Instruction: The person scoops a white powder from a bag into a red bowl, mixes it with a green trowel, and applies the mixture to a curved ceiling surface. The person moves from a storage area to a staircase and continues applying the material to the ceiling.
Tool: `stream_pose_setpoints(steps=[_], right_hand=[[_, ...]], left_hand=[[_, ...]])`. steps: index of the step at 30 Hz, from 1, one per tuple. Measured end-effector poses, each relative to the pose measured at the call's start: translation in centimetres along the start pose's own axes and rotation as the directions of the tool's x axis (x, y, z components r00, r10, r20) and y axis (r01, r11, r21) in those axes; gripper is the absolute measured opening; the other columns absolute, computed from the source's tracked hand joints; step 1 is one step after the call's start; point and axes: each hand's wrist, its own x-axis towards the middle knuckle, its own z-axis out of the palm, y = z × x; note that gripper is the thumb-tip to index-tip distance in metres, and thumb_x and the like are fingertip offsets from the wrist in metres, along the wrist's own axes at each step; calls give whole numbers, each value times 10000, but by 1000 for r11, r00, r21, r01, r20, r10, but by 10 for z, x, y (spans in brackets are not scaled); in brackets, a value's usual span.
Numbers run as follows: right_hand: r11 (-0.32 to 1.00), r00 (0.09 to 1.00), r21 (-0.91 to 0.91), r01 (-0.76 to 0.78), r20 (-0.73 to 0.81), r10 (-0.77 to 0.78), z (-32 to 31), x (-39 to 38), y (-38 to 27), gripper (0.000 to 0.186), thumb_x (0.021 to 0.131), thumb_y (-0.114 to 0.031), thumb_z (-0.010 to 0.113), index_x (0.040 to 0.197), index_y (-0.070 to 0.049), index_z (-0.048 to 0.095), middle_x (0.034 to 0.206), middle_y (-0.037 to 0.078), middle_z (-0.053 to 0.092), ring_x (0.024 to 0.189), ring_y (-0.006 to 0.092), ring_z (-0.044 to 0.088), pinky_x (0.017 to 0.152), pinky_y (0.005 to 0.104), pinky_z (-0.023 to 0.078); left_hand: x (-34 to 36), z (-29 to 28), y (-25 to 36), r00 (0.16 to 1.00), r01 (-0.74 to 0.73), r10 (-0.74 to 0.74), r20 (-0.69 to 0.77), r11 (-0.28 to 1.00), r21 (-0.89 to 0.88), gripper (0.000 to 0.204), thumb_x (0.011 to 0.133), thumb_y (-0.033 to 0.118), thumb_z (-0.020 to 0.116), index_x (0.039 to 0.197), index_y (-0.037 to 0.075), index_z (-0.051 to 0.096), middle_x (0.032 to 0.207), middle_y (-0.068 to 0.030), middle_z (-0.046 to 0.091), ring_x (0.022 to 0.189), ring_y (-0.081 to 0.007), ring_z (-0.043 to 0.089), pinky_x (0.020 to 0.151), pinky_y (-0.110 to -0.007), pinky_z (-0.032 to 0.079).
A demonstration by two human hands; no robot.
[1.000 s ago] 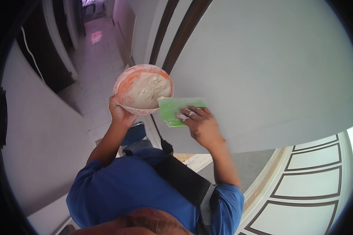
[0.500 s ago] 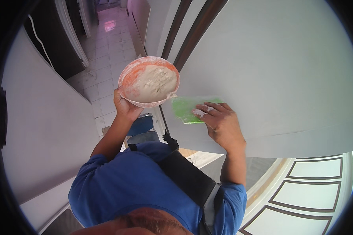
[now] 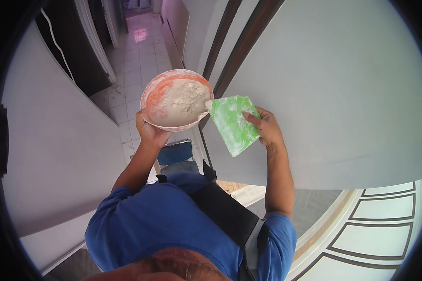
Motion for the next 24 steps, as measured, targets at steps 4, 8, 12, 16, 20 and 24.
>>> stream_pose_setpoints(steps=[4, 8, 12, 16, 20, 24], right_hand=[[995, 995, -8, -97, 16, 97, -15, 11, 8, 363, 869, -73, 746, 1171, 101, 643, 967, 145, 726, 787, 188, 716, 707, 300, 594], [997, 999, -70, -26, -30, 24, -15, 11, 3, 353, 857, -59, 735, 1170, 83, 651, 963, 141, 726, 773, 192, 717, 705, 300, 596], [974, 963, -64, 219, -145, -226, -3, -10, -12, 372, 863, -32, 690, 1215, 70, 627, 1022, 130, 714, 870, 192, 698, 808, 314, 565], [727, 696, -42, 685, -258, -671, 34, -9, -35, 452, 871, -9, 636, 1307, 80, 553, 1156, 146, 674, 1044, 192, 644, 935, 321, 503], [235, 13, -535, 811, -385, -923, 75, -21, -116, 561, 920, -91, 662, 1406, 103, 459, 1205, 162, 641, 1113, 214, 618, 952, 326, 490], [-51, -288, -677, 734, -242, -927, 104, -24, -257, 531, 921, -111, 647, 1392, 76, 486, 1231, 217, 633, 1026, 275, 679, 899, 382, 552]], left_hand=[[-2, -6, -2, 999, -34, 34, 13, 999, -8, 684, 810, 391, 556, 1408, 63, 501, 1404, -158, 547, 1299, -342, 523, 1090, -567, 413], [6, -33, -8, 998, -57, 58, 12, 996, -62, 660, 806, 378, 564, 1394, 82, 533, 1401, -154, 563, 1284, -342, 538, 1097, -567, 411], [0, -86, -4, 990, -100, 110, 85, 988, -113, 683, 830, 415, 567, 1422, 79, 509, 1456, -152, 522, 1332, -354, 497, 1130, -571, 387], [-19, -149, 2, 974, -130, 141, 176, 989, -70, 716, 863, 471, 542, 1458, 81, 462, 1492, -147, 485, 1380, -361, 452, 1158, -564, 360], [-10, -201, 0, 988, -89, 102, 117, 990, -109, 702, 874, 421, 485, 1471, 57, 433, 1498, -172, 470, 1372, -376, 461, 1154, -569, 365], [-41, -154, -8, 977, -192, 202, 71, 974, -122, 656, 903, 422, 464, 1450, 61, 456, 1474, -162, 499, 1354, -364, 481, 1144, -554, 380]])
